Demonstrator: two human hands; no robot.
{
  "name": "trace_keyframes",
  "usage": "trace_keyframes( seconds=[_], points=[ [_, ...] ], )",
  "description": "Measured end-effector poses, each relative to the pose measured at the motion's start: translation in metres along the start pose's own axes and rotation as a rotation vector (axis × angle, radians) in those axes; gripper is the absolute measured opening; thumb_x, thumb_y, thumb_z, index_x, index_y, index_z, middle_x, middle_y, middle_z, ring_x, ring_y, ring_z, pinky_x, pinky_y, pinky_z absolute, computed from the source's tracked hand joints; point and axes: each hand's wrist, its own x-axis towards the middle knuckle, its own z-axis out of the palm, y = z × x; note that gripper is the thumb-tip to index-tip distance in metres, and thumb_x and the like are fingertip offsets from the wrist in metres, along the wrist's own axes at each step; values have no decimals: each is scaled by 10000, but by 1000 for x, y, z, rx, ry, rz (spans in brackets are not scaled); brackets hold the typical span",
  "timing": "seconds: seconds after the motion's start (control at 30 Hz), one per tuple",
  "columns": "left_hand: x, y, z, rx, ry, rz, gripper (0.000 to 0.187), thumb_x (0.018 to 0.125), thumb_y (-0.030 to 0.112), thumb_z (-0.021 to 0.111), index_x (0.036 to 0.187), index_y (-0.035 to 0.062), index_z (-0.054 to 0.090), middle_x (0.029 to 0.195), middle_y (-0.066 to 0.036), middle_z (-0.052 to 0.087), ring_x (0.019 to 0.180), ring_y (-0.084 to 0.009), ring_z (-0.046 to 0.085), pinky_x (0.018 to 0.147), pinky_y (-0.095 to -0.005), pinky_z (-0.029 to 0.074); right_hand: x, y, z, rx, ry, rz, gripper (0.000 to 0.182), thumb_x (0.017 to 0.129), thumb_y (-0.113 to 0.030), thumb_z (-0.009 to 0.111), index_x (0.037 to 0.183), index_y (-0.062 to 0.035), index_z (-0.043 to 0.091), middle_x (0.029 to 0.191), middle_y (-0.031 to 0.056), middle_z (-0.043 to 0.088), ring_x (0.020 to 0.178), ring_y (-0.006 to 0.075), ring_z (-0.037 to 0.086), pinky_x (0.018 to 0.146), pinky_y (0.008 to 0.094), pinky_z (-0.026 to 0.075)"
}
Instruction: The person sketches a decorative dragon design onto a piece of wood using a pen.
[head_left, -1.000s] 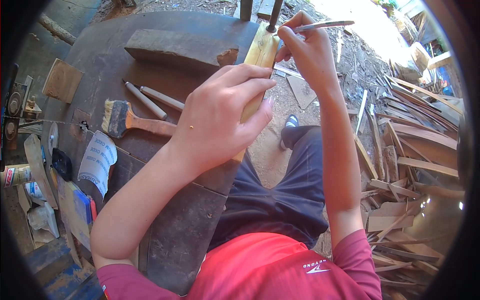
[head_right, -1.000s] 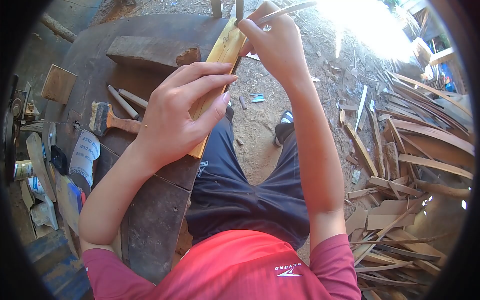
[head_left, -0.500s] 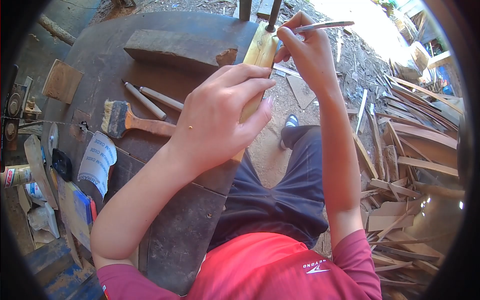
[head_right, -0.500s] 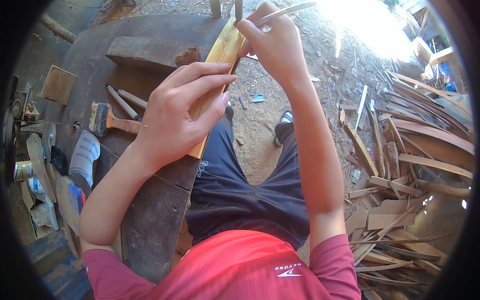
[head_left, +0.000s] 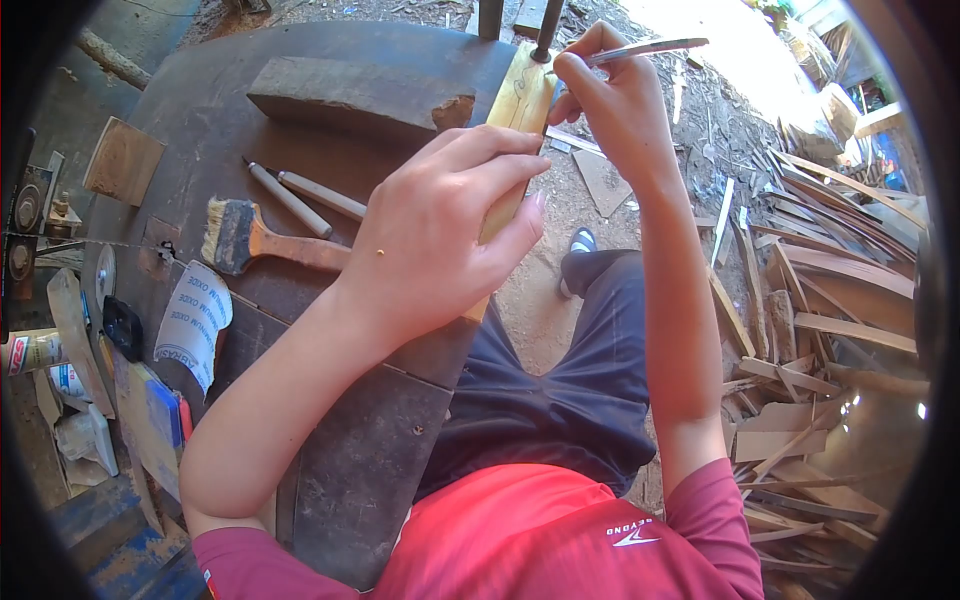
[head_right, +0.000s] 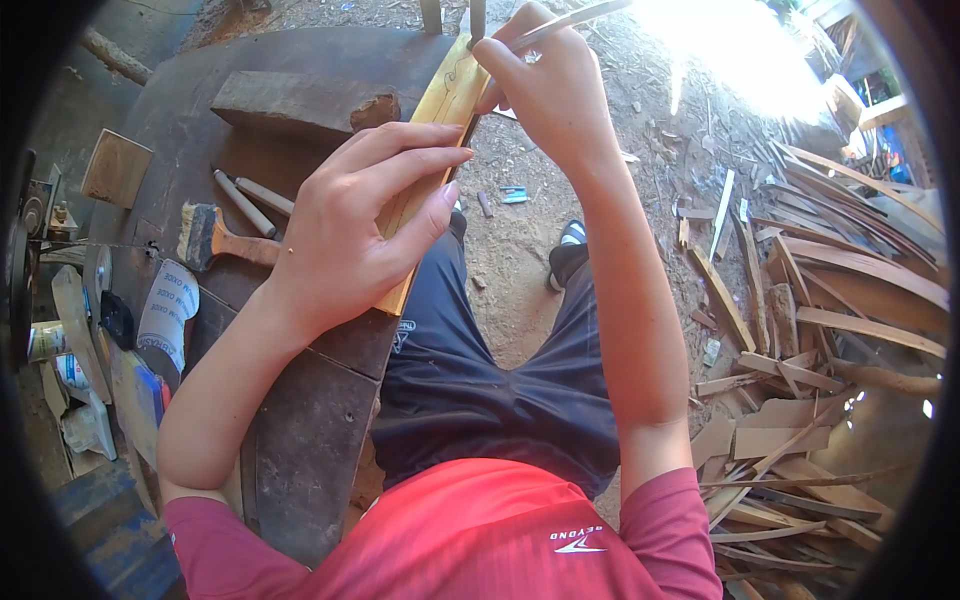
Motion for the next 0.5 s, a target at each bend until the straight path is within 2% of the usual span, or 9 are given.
trace_keyframes(
  seconds=[0.5],
  points=[
    [0, 0, 0, 8, -2, -3, 267, 1019, 134, 752, 1254, 20, 809, 1322, -138, 780, 1225, -339, 747, 1085, -437, 579, -1, -6, -1, -17, -3, 34, 170, 1053, -185, 706, 1020, -22, 671, 788, 50, 733, 680, 126, 784, 644, 254, 616]
  ],
)
